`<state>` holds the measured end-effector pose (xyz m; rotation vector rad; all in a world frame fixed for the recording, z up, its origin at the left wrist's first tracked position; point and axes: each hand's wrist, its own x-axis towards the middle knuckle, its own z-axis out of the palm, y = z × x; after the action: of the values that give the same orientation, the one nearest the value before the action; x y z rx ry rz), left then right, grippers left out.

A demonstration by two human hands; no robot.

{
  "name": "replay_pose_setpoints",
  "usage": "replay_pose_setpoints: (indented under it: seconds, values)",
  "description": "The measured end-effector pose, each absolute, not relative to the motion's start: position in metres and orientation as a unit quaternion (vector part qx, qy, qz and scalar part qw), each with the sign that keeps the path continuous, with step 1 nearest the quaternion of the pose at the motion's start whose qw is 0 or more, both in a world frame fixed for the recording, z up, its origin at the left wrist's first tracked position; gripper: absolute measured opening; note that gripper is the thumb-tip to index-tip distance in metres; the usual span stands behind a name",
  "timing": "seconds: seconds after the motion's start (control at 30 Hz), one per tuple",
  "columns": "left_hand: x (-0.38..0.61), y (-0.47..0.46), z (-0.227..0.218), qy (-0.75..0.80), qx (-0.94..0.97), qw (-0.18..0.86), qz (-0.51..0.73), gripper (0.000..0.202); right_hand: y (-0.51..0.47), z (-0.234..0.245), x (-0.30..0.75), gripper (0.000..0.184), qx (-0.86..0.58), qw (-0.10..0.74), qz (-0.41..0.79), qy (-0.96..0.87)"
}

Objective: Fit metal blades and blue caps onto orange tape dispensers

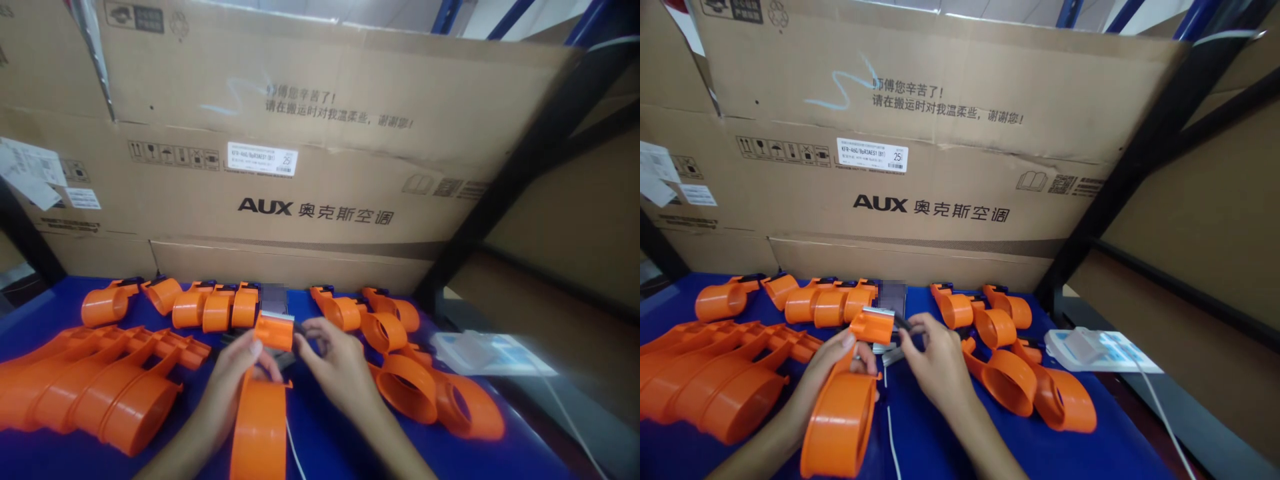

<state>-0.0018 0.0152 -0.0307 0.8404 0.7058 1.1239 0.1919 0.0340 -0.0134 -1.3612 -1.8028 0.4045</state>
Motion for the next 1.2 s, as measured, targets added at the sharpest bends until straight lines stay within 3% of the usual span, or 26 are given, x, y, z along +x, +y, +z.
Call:
replay_pose_setpoints:
  seconds: [0.17,0.43,0.77,1.03,1.1,1.2]
  values:
    - [0.005,0.013,-0.031,0.332,0.453,0.666,0.491,0.036,0.028,-0.001,0.215,0.021,-0.512,0.519,0.051,-0.682]
    - [0.007,0.01,-0.037,0.349,0.509,0.651,0.442,0.048,0.018,0.008,0.21,0.024,-0.367,0.477,0.048,-0.798]
    - [0.007,0.008,-0.033,0.324,0.506,0.661,0.45,0.038,0.02,0.004,0.212,0.021,-0.358,0.463,0.058,-0.808]
    - [0.005,0.01,-0.033,0.288,0.38,0.743,0.47,0.027,0.024,0.01,0.223,0.032,-0.453,0.448,0.176,-0.75]
    - [0.005,0.01,-0.031,0.297,0.358,0.746,0.477,0.026,0.027,0.007,0.228,0.03,-0.517,0.407,0.173,-0.733]
    - [0.007,0.008,-0.027,0.319,0.328,0.741,0.492,0.016,0.032,-0.003,0.234,0.026,-0.578,0.273,0.141,-0.756]
